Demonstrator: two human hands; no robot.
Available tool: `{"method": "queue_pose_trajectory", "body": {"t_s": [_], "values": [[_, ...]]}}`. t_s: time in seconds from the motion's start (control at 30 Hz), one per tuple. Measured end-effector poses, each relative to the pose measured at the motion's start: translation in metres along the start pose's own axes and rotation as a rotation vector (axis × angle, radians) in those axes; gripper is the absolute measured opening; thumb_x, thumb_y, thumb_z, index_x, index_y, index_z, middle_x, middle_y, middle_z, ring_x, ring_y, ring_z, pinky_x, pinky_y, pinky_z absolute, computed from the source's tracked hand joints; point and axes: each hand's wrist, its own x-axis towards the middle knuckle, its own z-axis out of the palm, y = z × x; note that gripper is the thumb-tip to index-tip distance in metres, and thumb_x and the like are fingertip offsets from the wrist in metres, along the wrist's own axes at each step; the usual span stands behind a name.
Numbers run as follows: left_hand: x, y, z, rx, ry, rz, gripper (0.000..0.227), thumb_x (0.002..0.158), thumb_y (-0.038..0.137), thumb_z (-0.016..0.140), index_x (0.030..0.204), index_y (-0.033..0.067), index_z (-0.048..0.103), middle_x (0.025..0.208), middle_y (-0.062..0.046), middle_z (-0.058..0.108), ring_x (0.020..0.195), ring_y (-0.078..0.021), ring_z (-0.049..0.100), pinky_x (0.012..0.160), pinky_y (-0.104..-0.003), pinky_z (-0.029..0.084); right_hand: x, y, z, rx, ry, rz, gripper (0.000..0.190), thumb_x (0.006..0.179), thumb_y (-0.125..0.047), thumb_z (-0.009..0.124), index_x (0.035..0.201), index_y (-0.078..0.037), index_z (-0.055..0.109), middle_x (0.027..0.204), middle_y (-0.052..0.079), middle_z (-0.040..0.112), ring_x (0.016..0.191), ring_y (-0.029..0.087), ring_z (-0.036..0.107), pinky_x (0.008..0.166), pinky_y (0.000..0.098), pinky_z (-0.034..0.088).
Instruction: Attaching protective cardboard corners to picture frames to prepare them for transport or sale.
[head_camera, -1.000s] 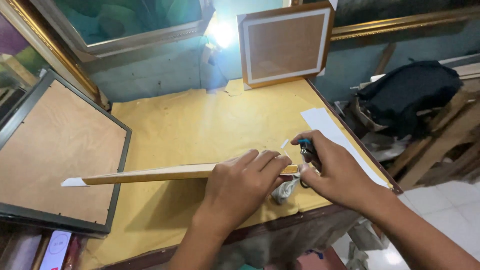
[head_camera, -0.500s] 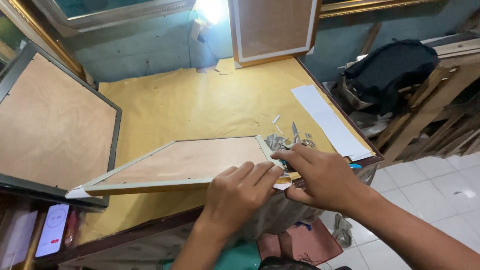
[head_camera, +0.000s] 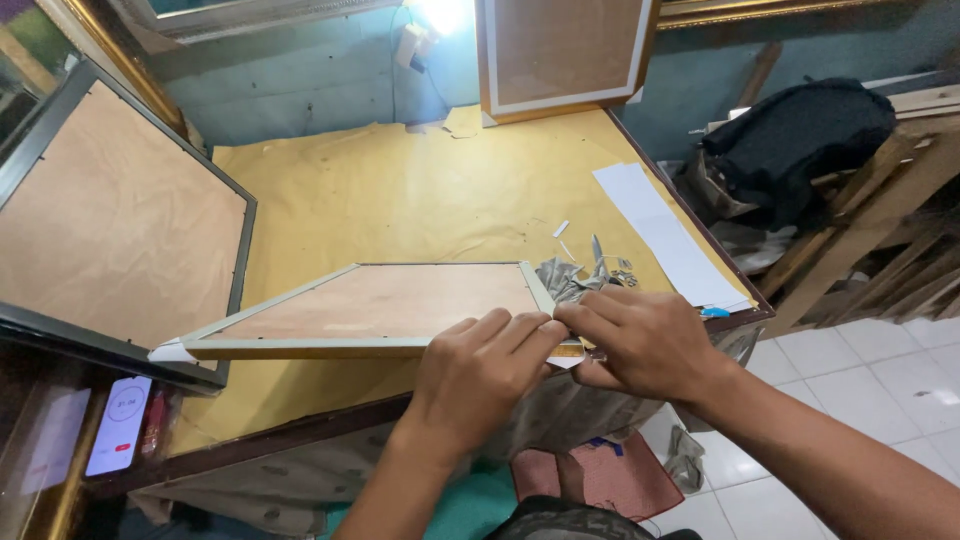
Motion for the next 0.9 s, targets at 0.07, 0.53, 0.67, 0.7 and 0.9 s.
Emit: {"method": "queue_pose_trajectory", "body": {"t_s": [0.07,0.53,0.67,0.7,0.9], "values": [[0.002,0.001,0.0,-0.002,0.0,-0.011,0.009,0.088,0.015,0.049,0.089,0.0129,0.057,0.084,0.003,0.059,0.065,-0.0167,0.051,0.047,-0.03,0.038,0.0,0.001,0.001,-0.014,0.053,-0.032,0.032,0.082,-0.038,0.046,0.101,-0.012,0.053,0.078,0.0,0.055,0.069,0.019,0.058,0.041,0.0342,0.038],[0.003,-0.007,-0.001,-0.03,-0.053,0.009,0.011,0.089,0.023,0.049,0.09,0.0156,0.056,0.087,0.003,0.06,0.068,-0.0159,0.053,0.048,-0.029,0.039,0.009,-0.008,-0.003,0.556,0.01,0.45,0.069,0.05,-0.018,0.062,0.117,-0.014,0.045,0.101,0.006,0.056,0.08,0.021,0.056,0.067,0.0299,0.043],[0.012,-0.019,0.005,-0.096,-0.035,-0.039,0.014,0.085,0.028,0.051,0.091,0.0169,0.057,0.08,0.002,0.058,0.071,-0.0155,0.057,0.054,-0.024,0.046,0.015,-0.001,0.011,0.718,0.257,0.577,0.061,0.05,-0.014,0.073,0.109,-0.018,0.057,0.077,-0.003,0.055,0.051,0.011,0.049,0.04,0.0185,0.043],[0.018,-0.025,0.002,-0.089,-0.031,-0.04,0.014,0.085,0.028,0.051,0.091,0.0169,0.057,0.08,0.002,0.058,0.071,-0.0155,0.057,0.054,-0.024,0.046,0.019,-0.001,0.01,0.719,0.259,0.569,0.061,0.05,-0.014,0.073,0.109,-0.018,0.057,0.077,-0.003,0.055,0.051,0.011,0.049,0.04,0.0185,0.043],[0.065,-0.072,0.0,-0.142,-0.114,-0.036,0.015,0.077,0.026,0.062,0.089,0.0182,0.059,0.069,0.0,0.059,0.066,-0.0203,0.06,0.053,-0.032,0.048,0.049,0.021,0.007,0.944,0.486,0.657,0.024,0.07,-0.006,0.063,0.094,-0.007,0.063,0.081,0.005,0.062,0.053,0.009,0.047,0.041,0.0179,0.039]]}}
